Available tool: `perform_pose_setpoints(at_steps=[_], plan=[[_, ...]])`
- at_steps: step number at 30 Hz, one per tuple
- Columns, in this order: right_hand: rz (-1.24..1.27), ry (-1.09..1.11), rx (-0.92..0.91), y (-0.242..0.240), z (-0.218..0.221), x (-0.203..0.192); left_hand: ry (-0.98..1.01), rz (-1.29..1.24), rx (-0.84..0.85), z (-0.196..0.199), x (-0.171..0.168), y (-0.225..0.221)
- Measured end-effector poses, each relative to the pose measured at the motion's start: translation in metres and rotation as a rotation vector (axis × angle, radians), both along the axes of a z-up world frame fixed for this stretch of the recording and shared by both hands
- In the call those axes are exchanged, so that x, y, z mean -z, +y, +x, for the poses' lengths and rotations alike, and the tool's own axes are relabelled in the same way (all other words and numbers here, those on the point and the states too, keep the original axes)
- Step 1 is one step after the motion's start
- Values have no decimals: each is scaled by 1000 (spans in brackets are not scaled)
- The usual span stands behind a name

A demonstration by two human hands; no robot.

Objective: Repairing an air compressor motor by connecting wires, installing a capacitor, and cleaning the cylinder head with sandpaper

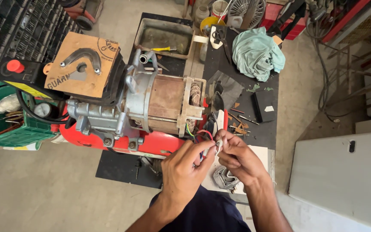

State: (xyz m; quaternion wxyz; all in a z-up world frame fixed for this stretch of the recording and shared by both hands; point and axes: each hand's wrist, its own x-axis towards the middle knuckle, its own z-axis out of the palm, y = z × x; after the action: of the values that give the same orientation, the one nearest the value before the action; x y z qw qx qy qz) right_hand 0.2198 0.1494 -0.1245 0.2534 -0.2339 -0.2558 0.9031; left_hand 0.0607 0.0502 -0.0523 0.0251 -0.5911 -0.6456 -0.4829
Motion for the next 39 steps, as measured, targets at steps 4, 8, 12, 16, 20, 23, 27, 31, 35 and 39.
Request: perform_pose_setpoints(at_steps=[4,8,12,16,20,23,27,31,35,39], plan=[[59,-58,-13,2,0,-4,-9,-12,4,0,1,-1],[221,-115,81,-3,0,-6,0,6,8,0,3,-2],[802,-381,333,-13,2,-23,-12,1,26,-2,2,-5],[1090,-447,421,-24,-8,-42,-14,14,36,-5,5,-8],[942,-467,373,-28,-5,-38,-52,48,33,-6,14,-8],[829,-529,329,-28,-3,-35,-41,98,32,-5,14,-6],[791,-510,334,-30,-3,-27,-9,129,23,-2,16,-6],[796,-469,369,-36,-7,-22,1,123,17,-2,19,-7],[810,-395,410,-39,-13,-19,13,147,34,-2,16,-7],[788,-349,418,-38,-15,-16,30,149,41,-1,19,-7]])
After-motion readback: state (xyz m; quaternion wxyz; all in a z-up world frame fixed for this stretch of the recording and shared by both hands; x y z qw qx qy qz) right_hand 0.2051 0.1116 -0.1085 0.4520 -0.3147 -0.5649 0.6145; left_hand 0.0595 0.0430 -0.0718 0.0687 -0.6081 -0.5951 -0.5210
